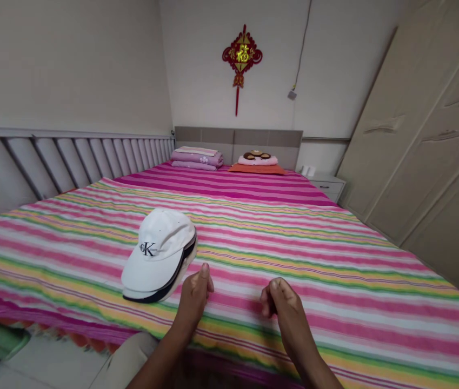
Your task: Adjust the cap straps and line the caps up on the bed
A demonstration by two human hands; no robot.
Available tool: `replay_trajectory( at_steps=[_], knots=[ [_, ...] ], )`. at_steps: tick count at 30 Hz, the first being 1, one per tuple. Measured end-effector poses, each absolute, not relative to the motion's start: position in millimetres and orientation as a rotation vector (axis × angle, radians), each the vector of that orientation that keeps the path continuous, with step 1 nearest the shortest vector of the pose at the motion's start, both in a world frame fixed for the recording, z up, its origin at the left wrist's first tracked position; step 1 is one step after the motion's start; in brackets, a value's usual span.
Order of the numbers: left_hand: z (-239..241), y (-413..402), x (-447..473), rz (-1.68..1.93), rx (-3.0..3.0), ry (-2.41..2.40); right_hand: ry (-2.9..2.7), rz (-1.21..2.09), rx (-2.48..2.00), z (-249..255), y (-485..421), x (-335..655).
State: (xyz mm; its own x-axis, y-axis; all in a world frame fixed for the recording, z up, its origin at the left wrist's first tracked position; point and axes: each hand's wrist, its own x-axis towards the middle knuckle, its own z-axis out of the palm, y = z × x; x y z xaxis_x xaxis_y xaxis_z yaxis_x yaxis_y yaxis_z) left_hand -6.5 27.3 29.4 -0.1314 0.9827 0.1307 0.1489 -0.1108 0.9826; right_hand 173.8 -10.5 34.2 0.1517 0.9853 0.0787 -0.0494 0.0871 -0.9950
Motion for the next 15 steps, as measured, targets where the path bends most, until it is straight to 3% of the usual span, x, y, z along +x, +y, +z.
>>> replay_trajectory(
  at_steps=[6, 15],
  knots=[
    [-17, 15, -49, 1.357, 0.745, 1.291, -1.261, 1.316, -1.154, -11, -12, 166],
    [-23, 4, -105, 1.892, 0.2, 1.341, -1.366, 1.435, -1.149, -47, -20, 155]
  ],
)
